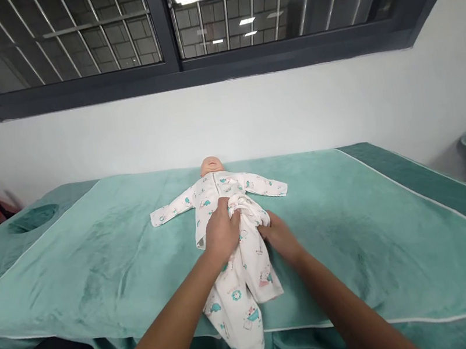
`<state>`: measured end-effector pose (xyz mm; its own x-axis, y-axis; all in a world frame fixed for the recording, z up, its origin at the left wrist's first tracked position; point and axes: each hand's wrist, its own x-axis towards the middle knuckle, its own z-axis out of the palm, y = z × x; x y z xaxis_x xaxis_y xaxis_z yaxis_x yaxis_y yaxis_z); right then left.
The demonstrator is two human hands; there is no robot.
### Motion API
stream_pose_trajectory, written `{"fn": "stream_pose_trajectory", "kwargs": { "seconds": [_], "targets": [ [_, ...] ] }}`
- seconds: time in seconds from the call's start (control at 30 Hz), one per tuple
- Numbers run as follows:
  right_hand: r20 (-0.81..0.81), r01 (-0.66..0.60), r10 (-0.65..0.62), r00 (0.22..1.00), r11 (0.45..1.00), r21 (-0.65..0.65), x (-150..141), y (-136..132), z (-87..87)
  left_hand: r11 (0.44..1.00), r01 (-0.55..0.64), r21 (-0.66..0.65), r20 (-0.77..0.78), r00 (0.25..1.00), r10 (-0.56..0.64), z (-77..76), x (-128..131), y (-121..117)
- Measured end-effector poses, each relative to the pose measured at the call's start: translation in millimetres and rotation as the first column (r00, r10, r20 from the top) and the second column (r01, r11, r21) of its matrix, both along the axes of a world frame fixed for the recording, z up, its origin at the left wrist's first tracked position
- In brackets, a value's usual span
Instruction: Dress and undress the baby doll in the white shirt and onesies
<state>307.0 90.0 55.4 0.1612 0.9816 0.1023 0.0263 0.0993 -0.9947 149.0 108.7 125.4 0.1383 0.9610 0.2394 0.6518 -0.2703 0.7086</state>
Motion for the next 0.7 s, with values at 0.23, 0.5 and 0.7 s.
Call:
{"fn": "stream_pose_trajectory", "kwargs": {
  "seconds": [0.23,0.5,0.7],
  "targets": [
    [-0.032,0.007,-0.007,0.999,1.000,-0.014,7.3,22.9,-8.6,0.991,0.097,-0.094,0.253,0.965,-0.070,15.4,-33.9,14.9],
    [-0.018,-0.083,0.082,0.996,0.996,-0.022,23.4,22.5,-0.7,0.654,0.588,-0.477,0.513,0.790,-0.336,33.8,-99.9,-8.8],
    [0.214,-0.180,0.151,0.965,0.976,0.119,7.5,13.5,39.1,0.761,0.558,-0.330,0.736,0.657,-0.162,13.6,-81.7,-10.6]
  ]
}}
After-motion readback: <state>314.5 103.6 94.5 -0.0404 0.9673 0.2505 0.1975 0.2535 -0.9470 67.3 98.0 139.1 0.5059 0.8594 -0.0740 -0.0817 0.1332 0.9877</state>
